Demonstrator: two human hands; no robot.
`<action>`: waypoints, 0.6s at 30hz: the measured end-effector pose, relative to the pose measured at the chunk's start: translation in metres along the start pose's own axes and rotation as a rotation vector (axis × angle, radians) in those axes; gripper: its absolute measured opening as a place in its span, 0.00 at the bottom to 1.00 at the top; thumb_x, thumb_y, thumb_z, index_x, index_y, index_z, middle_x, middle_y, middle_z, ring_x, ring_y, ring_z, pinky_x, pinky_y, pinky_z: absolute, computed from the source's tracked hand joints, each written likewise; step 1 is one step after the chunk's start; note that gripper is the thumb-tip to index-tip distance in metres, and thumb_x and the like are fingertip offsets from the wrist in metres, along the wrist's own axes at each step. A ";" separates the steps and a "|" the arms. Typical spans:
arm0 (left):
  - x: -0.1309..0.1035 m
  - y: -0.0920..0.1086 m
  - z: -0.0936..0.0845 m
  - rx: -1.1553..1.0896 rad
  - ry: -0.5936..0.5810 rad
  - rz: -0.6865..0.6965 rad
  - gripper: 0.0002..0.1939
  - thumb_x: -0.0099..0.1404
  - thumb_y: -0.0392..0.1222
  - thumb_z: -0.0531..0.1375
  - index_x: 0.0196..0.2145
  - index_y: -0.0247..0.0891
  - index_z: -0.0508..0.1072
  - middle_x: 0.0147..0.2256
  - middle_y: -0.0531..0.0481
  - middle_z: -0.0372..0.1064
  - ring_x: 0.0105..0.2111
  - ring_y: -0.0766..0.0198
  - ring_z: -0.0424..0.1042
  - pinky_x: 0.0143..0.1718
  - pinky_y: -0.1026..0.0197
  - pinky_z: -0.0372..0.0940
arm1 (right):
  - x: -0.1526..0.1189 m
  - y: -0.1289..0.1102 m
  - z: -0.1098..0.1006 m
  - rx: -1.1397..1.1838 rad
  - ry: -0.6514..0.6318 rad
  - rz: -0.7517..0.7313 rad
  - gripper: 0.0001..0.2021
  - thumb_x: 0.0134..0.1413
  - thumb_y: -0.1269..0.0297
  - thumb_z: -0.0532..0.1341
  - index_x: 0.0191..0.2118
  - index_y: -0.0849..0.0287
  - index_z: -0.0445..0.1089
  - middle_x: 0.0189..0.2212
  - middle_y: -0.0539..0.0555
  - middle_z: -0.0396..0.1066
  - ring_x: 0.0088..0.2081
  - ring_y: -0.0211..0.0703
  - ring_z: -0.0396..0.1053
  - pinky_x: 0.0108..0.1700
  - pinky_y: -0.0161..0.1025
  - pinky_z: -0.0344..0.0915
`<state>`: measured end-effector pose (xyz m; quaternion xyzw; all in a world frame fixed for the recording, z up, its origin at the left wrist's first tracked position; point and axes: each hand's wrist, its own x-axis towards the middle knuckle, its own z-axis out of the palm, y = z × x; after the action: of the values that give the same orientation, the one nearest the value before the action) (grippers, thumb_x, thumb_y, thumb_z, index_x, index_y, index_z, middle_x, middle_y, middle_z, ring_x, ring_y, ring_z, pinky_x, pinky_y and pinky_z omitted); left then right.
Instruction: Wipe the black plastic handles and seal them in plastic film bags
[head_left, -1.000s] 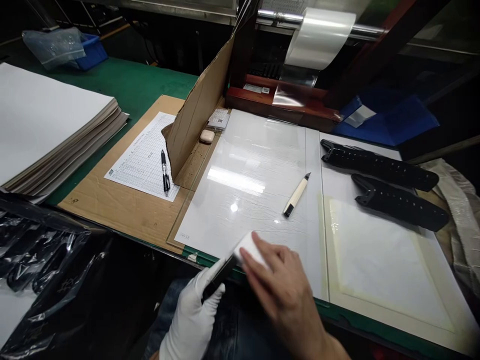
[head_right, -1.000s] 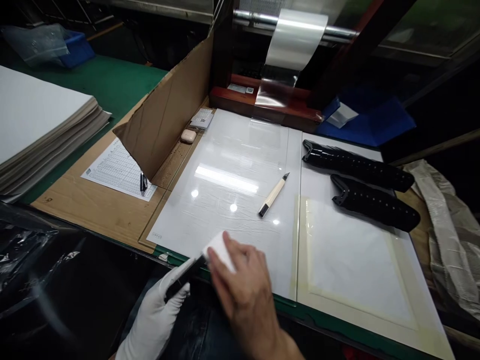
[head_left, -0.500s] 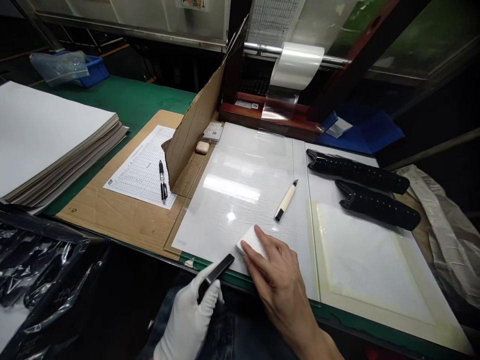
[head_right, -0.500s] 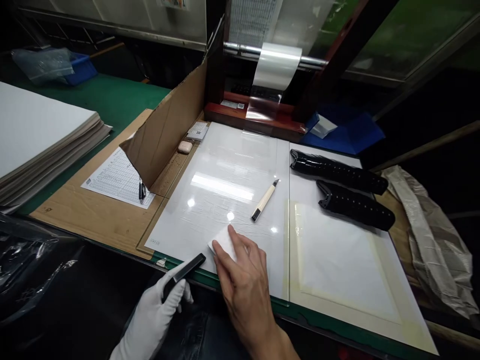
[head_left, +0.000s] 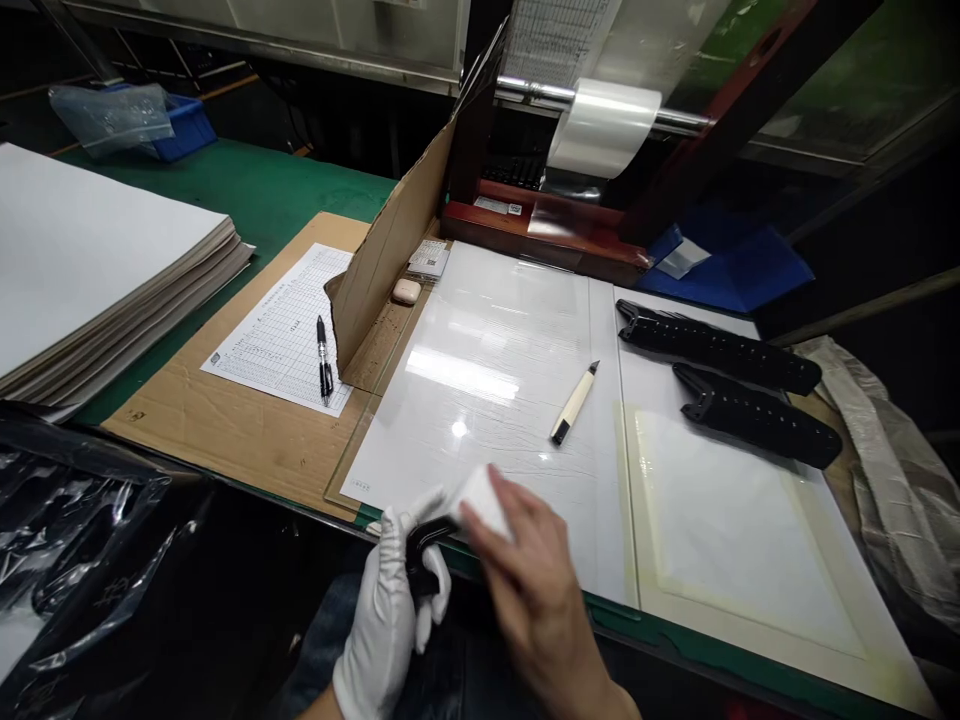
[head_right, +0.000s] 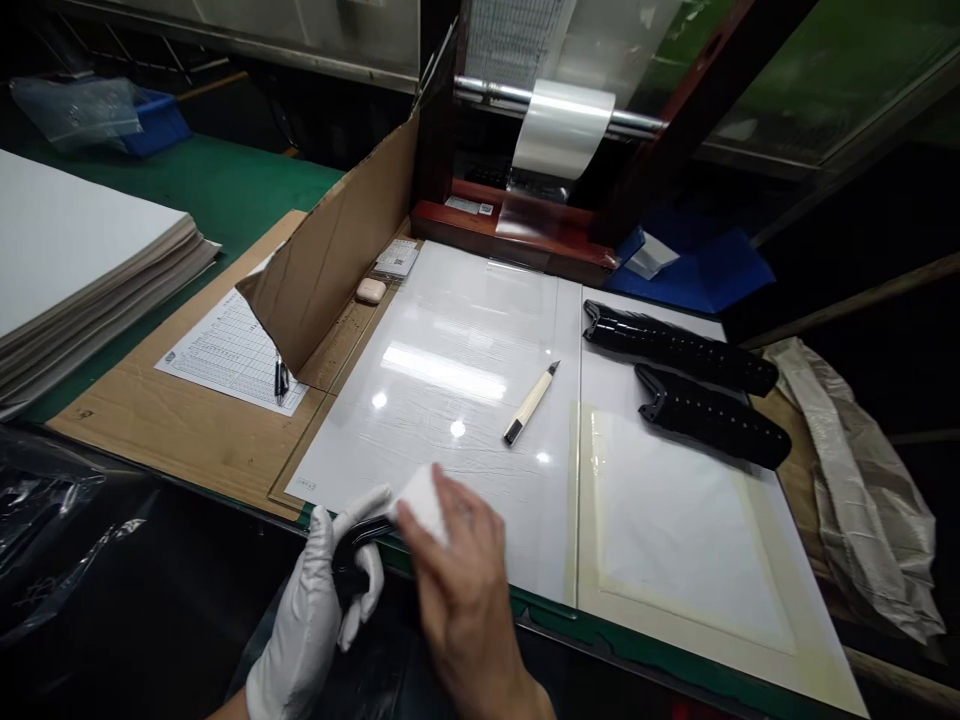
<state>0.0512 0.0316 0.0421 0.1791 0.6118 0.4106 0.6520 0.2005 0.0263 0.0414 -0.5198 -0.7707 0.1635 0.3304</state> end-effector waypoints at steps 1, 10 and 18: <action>-0.001 0.001 0.002 0.016 0.007 0.001 0.40 0.62 0.73 0.56 0.57 0.36 0.74 0.26 0.50 0.75 0.15 0.69 0.60 0.15 0.68 0.57 | -0.002 -0.003 0.002 -0.050 0.045 0.064 0.27 0.65 0.80 0.53 0.65 0.51 0.63 0.68 0.62 0.56 0.64 0.57 0.56 0.52 0.58 0.64; -0.003 0.000 0.007 0.106 -0.028 0.008 0.40 0.64 0.73 0.53 0.58 0.37 0.72 0.18 0.58 0.61 0.13 0.71 0.53 0.13 0.69 0.51 | -0.011 -0.018 0.021 -0.153 0.161 0.200 0.26 0.66 0.78 0.54 0.66 0.50 0.63 0.69 0.63 0.53 0.64 0.62 0.56 0.51 0.60 0.64; 0.003 0.012 -0.008 0.241 -0.215 0.002 0.35 0.71 0.66 0.48 0.59 0.33 0.68 0.16 0.58 0.61 0.10 0.72 0.51 0.13 0.70 0.48 | -0.013 0.003 -0.007 -0.043 0.149 0.410 0.18 0.69 0.62 0.55 0.61 0.40 0.68 0.68 0.55 0.58 0.64 0.61 0.60 0.55 0.66 0.66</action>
<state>0.0396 0.0391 0.0476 0.2995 0.5829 0.3134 0.6872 0.2103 0.0153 0.0401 -0.6831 -0.6257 0.1718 0.3352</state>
